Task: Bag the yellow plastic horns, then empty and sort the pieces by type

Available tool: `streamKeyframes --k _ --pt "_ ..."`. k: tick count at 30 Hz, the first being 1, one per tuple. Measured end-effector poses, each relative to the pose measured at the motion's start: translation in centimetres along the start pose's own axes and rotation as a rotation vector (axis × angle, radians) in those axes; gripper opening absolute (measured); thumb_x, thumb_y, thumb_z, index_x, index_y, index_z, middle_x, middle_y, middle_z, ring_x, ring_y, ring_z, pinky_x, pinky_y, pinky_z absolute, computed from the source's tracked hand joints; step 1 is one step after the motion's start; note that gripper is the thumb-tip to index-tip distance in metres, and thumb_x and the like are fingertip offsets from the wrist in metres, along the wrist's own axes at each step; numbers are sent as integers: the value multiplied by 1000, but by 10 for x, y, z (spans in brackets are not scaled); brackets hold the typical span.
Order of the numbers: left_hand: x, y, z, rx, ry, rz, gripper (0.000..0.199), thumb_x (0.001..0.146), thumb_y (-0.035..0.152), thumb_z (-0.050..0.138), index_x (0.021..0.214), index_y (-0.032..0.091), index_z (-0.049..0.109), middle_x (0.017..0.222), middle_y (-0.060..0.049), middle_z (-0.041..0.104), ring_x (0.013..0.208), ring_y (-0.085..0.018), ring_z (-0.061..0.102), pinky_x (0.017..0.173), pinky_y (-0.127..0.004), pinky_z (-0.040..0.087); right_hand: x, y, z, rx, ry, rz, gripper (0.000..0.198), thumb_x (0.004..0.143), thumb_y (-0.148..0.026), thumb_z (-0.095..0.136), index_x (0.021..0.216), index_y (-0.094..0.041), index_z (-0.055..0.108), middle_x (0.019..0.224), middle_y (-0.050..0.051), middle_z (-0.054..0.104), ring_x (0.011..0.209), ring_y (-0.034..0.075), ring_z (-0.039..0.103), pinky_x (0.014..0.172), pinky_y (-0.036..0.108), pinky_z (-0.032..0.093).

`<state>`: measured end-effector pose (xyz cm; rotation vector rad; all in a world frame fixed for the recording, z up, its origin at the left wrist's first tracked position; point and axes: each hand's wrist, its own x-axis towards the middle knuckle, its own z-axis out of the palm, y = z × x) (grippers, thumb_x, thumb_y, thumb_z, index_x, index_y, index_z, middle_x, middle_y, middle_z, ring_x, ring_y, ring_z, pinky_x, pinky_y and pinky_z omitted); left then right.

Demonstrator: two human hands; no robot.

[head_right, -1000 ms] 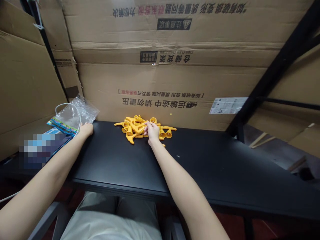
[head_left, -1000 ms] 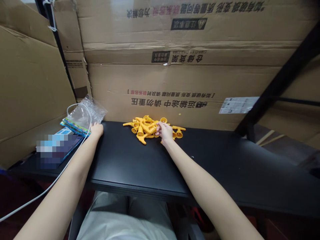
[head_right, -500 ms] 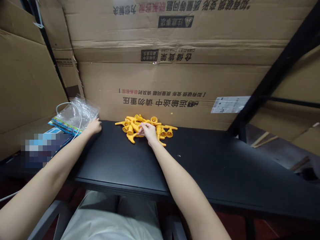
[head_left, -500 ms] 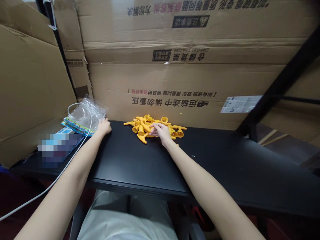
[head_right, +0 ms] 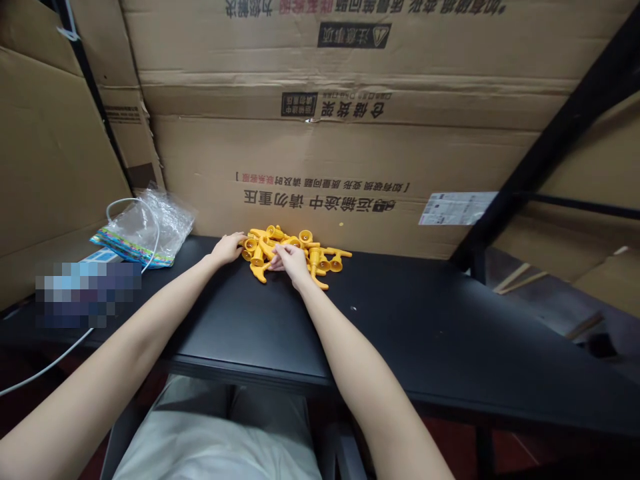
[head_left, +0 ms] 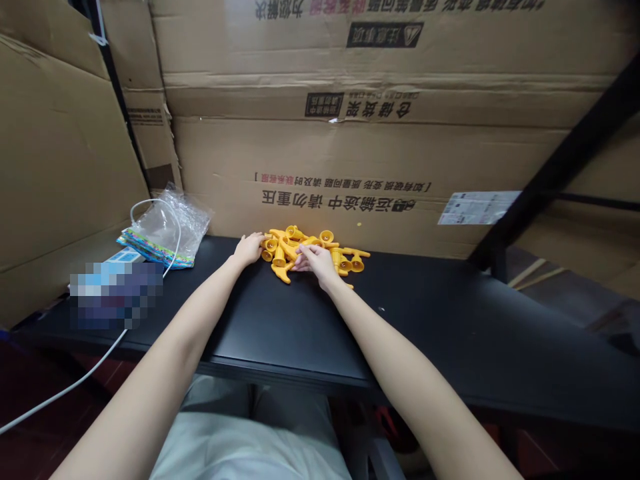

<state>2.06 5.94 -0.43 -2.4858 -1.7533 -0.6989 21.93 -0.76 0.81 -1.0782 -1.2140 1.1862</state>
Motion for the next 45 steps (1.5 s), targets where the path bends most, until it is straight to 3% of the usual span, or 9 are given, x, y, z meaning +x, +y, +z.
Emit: streamKeyframes --k 6,11,14,16,24,29,35,40,45 --pt "-7 0 -23 -127 146 -35 28 83 24 57 110 21 60 118 -7 65 113 -23 58 111 -52 22 2 2 -1 6 -16 -47 22 84 -34 61 73 -16 56 50 -2 60 42 11 60 44 19 52" --pt "-14 10 -37 -398 363 -191 22 79 29 61 96 17 63 103 -8 70 98 -20 65 92 -32 46 1 0 2 25 -23 -68 24 80 -38 64 72 -17 57 49 -3 60 41 11 59 43 20 52" --pt "-24 17 -36 -529 445 -251 21 79 28 60 95 15 63 96 -7 71 88 -17 67 80 -26 50 -2 -2 5 20 -37 -65 22 83 -35 62 72 -17 57 49 -3 60 41 11 60 44 20 52" --pt "-33 19 -32 -514 473 -206 22 80 28 60 98 17 62 95 -5 71 87 -16 66 81 -27 50 -5 -3 7 11 -58 -46 21 84 -33 61 72 -16 58 51 -2 61 43 11 61 46 21 53" --pt "-57 24 -29 -4 358 153 32 86 22 54 118 24 60 101 -5 67 101 -20 58 107 -46 30 -11 -11 10 47 -116 49 26 90 -36 53 80 -14 60 58 2 66 46 12 63 50 22 54" --pt "-59 29 -25 142 268 286 37 87 13 46 117 27 62 97 -5 65 99 -20 57 109 -54 24 -11 -11 9 38 -161 73 34 89 -46 52 85 -14 59 61 3 67 45 13 63 47 23 54" --pt "-58 31 -22 189 260 352 41 87 10 42 120 27 60 99 -6 65 99 -20 57 109 -57 23 -10 -5 8 -106 -166 21 29 81 -43 64 77 -16 55 57 -1 63 40 9 58 41 18 51" --pt "-58 30 -24 161 264 359 44 85 7 41 120 26 61 102 -8 66 101 -20 57 109 -55 23 -8 -1 8 -124 -158 10 21 81 -32 66 88 -17 53 58 -3 62 41 10 59 41 19 51" --pt "-58 30 -26 119 301 348 42 86 8 41 117 26 62 103 -6 67 102 -19 58 109 -54 23 -6 -1 8 -106 -155 18 23 83 -34 63 94 -18 50 59 -3 63 41 10 59 41 20 52"
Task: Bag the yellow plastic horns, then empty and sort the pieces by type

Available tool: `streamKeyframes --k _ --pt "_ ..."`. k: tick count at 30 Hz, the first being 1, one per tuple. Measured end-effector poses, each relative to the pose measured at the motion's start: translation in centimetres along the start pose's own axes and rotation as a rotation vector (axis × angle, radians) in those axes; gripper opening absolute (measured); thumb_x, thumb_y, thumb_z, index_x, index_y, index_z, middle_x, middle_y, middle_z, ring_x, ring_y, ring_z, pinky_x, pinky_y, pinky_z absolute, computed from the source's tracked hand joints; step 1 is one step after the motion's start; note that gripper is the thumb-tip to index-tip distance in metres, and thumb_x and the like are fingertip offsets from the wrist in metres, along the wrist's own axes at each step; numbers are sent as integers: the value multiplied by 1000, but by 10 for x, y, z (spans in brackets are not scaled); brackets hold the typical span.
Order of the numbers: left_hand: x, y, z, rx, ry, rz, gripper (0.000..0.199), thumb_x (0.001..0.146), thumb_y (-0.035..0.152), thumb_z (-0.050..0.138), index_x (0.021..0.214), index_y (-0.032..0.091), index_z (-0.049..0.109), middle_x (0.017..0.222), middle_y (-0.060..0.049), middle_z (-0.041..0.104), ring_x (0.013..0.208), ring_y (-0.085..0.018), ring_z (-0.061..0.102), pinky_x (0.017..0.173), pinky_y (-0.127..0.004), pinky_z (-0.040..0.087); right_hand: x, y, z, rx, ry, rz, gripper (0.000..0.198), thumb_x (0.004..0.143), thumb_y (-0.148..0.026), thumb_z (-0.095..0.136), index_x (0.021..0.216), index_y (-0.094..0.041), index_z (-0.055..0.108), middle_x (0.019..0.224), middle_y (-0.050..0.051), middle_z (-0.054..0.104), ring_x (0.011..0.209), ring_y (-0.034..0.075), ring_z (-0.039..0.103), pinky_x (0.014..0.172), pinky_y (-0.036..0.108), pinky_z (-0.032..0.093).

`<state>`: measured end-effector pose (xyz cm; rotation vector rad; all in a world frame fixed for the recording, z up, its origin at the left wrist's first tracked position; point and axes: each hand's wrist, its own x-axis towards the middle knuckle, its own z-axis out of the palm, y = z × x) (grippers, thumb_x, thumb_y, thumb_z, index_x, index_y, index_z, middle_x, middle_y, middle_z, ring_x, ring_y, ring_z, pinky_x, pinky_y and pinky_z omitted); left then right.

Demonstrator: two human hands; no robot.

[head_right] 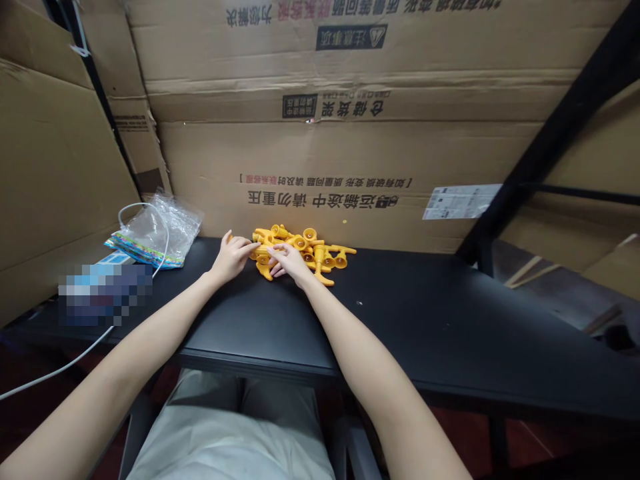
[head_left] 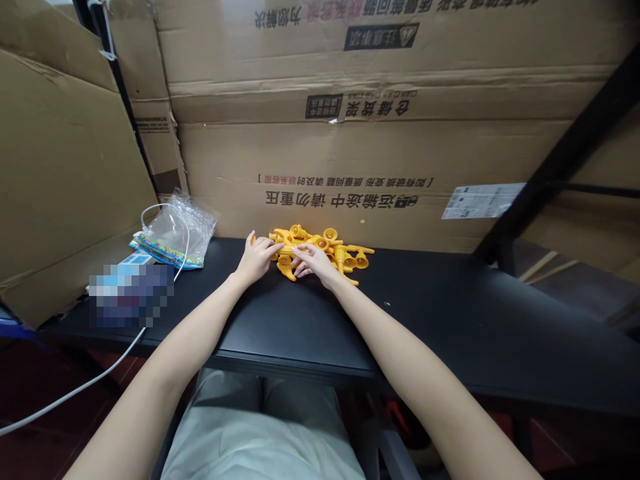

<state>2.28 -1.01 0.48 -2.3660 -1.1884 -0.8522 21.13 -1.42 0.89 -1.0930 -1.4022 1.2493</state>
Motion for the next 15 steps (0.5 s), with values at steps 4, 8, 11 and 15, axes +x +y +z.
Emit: streamKeyframes --k 4,8,11,15 --pt "0 1 1 -19 20 5 39 86 8 40 114 25 62 104 -6 67 102 -18 58 109 -52 23 -1 -4 0 13 30 -19 22 87 -37 58 94 -18 52 58 -3 62 40 9 58 40 19 51" --pt "1 1 2 -33 43 11 38 88 9 40 114 24 62 106 -6 68 103 -18 58 110 -50 23 -3 -7 -1 39 45 2 20 87 -37 57 92 -18 55 62 -2 64 41 10 59 40 19 51" --pt "1 1 2 -40 53 7 37 89 11 40 115 26 62 107 -6 67 105 -18 58 110 -50 22 -4 -8 -2 80 11 9 20 86 -36 58 83 -17 56 64 0 65 44 10 60 44 21 53" --pt "0 1 0 -20 106 -72 34 89 16 43 116 28 61 119 -6 63 116 -20 52 112 -51 18 -3 -8 -3 124 22 0 22 84 -35 61 77 -16 54 62 0 64 44 10 59 45 22 53"
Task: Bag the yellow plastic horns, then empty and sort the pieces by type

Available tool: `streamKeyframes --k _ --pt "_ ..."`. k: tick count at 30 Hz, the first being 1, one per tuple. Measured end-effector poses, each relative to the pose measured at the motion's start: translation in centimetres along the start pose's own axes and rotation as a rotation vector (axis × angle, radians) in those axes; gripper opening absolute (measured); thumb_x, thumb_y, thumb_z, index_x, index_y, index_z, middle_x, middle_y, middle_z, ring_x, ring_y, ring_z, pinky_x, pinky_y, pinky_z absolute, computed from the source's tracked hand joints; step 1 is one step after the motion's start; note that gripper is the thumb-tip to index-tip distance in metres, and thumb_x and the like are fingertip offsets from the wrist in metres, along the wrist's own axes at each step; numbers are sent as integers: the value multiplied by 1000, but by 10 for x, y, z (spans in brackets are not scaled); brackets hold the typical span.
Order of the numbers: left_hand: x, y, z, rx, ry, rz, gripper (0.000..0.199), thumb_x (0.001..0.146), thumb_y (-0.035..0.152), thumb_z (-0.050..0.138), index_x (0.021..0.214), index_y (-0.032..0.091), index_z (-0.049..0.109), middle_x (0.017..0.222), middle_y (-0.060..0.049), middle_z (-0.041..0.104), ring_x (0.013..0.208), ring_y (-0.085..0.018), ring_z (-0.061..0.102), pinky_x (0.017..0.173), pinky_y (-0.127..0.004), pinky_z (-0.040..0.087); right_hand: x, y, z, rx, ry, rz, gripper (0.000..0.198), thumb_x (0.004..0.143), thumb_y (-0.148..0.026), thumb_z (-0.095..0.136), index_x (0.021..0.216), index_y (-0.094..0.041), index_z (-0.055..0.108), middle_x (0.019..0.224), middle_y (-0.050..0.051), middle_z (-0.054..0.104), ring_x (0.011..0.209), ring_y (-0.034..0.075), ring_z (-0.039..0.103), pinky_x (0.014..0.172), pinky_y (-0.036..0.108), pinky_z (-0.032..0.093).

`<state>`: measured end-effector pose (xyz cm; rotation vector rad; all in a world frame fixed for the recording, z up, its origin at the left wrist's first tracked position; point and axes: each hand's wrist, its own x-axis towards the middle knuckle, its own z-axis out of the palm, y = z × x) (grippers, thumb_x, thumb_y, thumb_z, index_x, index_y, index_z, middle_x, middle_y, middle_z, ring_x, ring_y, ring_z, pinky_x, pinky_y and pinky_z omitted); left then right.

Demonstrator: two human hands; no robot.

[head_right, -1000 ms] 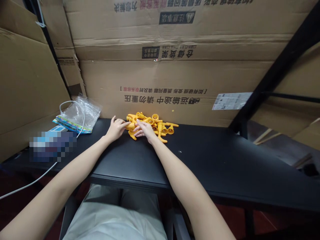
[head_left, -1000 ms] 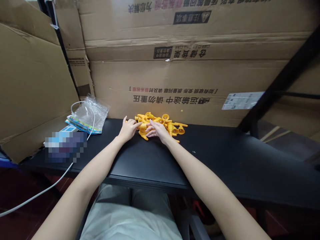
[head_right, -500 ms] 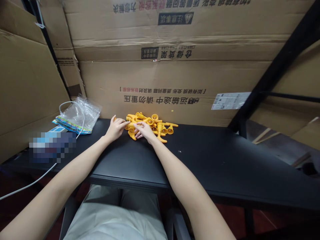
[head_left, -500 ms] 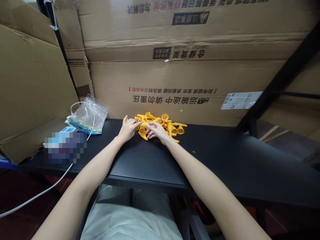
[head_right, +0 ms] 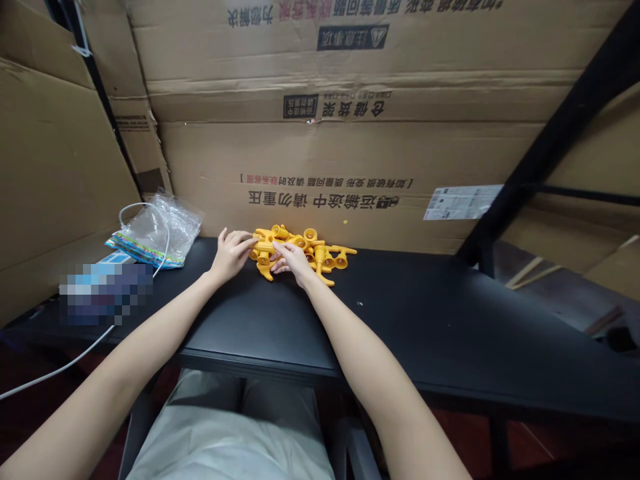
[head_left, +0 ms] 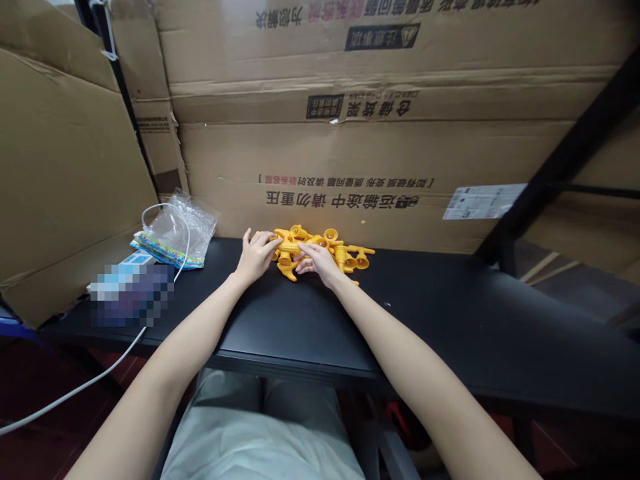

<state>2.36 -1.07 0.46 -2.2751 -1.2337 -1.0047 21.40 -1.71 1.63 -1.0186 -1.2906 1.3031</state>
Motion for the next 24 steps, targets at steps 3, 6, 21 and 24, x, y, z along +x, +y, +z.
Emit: streamKeyframes --k 3,6,21,24 --pt "-1 -3 -2 25 8 -93 36 86 16 46 118 29 59 128 -6 58 125 -23 46 111 -54 16 1 0 0 7 30 -4 21 85 -34 61 75 -16 54 61 0 62 43 10 58 43 21 52" --pt "-1 -8 -4 42 -18 -181 39 83 18 52 120 28 58 134 -7 53 130 -25 41 111 -54 19 2 0 0 -4 56 -9 19 85 -31 61 76 -16 55 61 -1 62 41 9 58 42 20 51" --pt "0 -18 -4 -64 -186 -397 49 82 33 57 130 30 52 114 -3 68 94 -23 67 77 -28 49 8 5 -9 -158 -14 -95 17 84 -27 60 96 -15 56 73 2 64 47 9 59 45 21 53" --pt "0 -18 -5 -33 -211 -406 49 82 33 56 131 29 51 112 -3 69 94 -22 67 77 -28 48 13 9 -16 -224 -88 -169 30 79 -30 65 105 -18 54 85 3 64 54 9 61 49 23 55"
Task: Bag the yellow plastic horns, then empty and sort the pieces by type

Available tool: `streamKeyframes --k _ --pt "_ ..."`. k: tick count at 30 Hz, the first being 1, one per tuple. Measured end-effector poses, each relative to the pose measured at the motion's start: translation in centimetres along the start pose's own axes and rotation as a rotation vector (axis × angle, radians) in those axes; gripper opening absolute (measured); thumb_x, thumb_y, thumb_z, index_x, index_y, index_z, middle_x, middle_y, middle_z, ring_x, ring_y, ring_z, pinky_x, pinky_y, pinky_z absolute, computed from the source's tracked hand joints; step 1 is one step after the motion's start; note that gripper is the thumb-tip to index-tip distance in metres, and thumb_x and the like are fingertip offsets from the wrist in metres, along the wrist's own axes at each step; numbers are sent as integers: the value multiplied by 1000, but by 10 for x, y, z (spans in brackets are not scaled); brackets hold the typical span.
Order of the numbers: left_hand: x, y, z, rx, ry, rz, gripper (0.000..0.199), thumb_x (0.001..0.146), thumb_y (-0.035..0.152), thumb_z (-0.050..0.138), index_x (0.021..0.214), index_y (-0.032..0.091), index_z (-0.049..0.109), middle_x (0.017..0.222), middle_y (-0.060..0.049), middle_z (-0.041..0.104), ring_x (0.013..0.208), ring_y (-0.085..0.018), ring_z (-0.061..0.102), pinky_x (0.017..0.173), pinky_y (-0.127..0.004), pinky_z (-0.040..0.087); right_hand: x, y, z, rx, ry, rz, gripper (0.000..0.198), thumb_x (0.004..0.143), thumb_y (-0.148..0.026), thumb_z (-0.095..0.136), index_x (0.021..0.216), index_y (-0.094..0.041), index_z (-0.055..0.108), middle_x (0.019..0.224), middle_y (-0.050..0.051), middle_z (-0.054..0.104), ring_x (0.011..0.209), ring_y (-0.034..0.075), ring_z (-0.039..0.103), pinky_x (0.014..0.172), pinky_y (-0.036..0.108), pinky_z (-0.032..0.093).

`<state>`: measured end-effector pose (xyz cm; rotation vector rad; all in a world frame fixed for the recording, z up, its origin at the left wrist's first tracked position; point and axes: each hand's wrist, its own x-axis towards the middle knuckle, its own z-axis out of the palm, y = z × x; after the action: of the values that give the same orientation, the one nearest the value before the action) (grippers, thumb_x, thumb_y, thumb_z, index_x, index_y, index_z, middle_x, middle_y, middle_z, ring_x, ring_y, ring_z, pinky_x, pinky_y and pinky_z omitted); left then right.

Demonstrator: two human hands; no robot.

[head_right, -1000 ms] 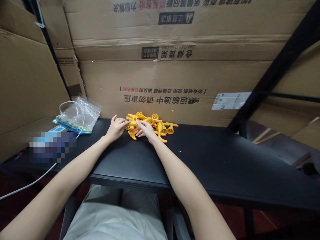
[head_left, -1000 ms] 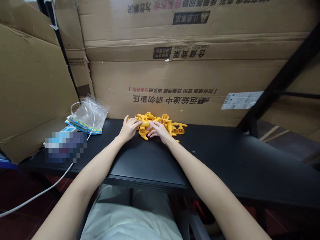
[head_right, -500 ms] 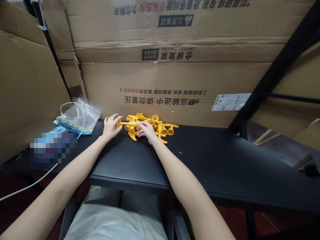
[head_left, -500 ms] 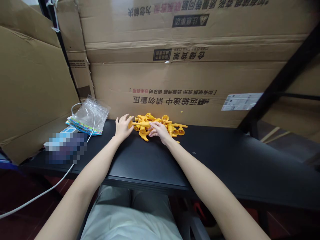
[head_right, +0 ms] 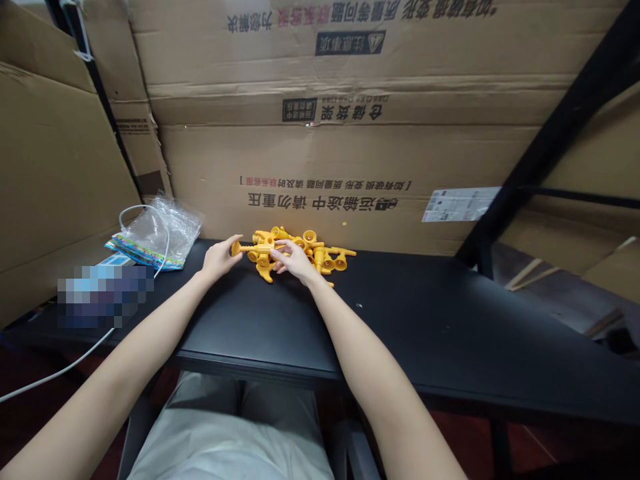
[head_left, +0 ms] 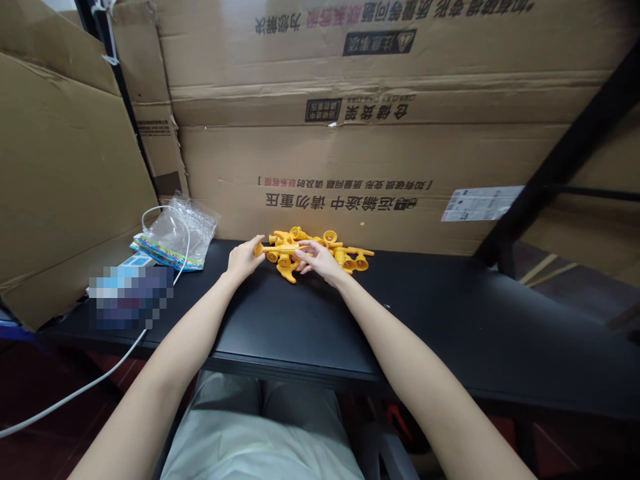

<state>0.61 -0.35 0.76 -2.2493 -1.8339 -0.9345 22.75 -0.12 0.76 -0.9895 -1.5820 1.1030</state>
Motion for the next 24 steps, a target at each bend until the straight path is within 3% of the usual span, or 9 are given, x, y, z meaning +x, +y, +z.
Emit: streamKeyframes --k 6,11,15,21,24 --pt "-1 1 -2 50 -26 -30 51 83 34 55 133 29 49 111 -3 69 94 -21 66 77 -26 47 2 3 -8 -67 -81 -72 45 75 -34 68 116 -25 52 109 6 59 69 12 64 60 29 57" --pt "-1 3 -4 39 -25 -15 50 83 35 55 133 30 49 113 -2 68 96 -21 66 78 -26 47 6 6 -3 -82 16 -28 37 82 -49 57 107 -22 56 92 4 62 55 12 61 49 27 53" --pt "-1 4 -4 34 -26 -12 50 83 36 55 133 30 49 113 -1 68 96 -21 66 79 -27 47 9 8 -2 -90 30 -24 33 81 -47 59 102 -20 57 80 2 61 51 11 58 48 27 51" --pt "-1 2 -2 32 -23 -9 51 83 36 55 133 29 49 116 -2 67 98 -21 65 81 -27 47 6 3 -5 -38 50 -113 55 70 -30 70 119 -25 47 111 5 58 74 14 64 61 28 55" --pt "-2 3 -3 32 -23 -8 51 83 36 55 133 29 49 116 -2 67 99 -21 65 81 -27 47 5 1 -2 -23 41 -83 47 75 -34 66 117 -23 49 115 8 56 77 16 65 66 33 57"
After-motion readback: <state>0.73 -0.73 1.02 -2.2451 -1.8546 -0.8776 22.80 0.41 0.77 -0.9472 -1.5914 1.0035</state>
